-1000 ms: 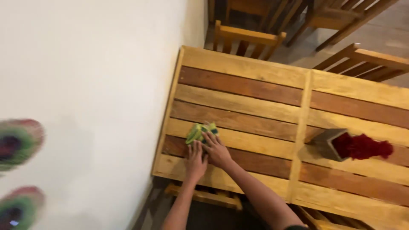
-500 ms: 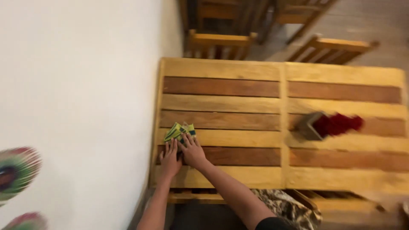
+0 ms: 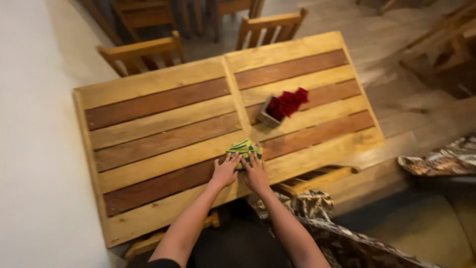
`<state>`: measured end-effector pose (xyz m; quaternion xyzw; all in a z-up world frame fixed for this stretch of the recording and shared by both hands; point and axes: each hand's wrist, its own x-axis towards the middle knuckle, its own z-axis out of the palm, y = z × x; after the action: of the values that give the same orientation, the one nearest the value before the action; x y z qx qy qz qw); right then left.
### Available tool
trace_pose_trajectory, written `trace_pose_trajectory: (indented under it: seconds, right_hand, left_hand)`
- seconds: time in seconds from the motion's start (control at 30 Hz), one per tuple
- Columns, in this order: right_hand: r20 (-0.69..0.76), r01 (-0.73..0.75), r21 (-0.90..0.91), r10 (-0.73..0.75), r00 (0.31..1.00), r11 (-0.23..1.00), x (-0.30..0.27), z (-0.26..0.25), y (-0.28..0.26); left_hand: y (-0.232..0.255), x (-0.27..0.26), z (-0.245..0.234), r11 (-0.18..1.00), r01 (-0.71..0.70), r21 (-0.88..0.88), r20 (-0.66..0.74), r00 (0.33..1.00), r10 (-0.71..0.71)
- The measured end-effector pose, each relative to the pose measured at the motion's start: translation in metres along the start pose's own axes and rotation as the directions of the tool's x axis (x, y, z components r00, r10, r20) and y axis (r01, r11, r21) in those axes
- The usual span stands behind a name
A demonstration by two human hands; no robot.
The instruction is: The recorder wipes down several wooden tables and arranges chairs in a restaurant dining area.
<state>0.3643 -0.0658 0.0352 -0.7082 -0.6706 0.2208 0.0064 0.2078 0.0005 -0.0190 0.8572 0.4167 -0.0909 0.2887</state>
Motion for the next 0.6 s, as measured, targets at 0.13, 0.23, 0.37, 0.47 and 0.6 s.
trace_pose_trajectory:
  seconds: [0.13,0.23,0.37,0.47,0.6]
  right_hand:
    - [-0.023,-0.066,0.011,0.066,0.998,0.998,-0.034,0.011,0.052]
    - [-0.110,-0.020,0.037,0.024,0.994,0.999,-0.045,0.018,0.063]
    - [-0.176,0.048,0.026,-0.042,0.983,0.999,-0.046,0.033,0.049]
    - [-0.156,0.107,0.021,-0.103,0.982,0.994,-0.033,0.038,0.023]
    - [-0.057,0.291,0.072,-0.287,0.956,0.954,-0.010,0.043,-0.041]
  left_hand:
    - [0.057,0.013,0.021,0.999,-0.031,-0.023,0.018,0.999,0.031]
    - [0.075,0.008,0.028,0.999,-0.024,-0.032,-0.014,1.000,0.024]
    - [0.067,-0.019,0.022,1.000,0.005,0.001,-0.031,0.999,-0.005]
    - [0.039,-0.038,0.026,0.998,0.056,0.035,-0.074,0.996,-0.054]
    - [-0.018,-0.083,0.037,0.975,0.220,0.010,-0.206,0.955,-0.214]
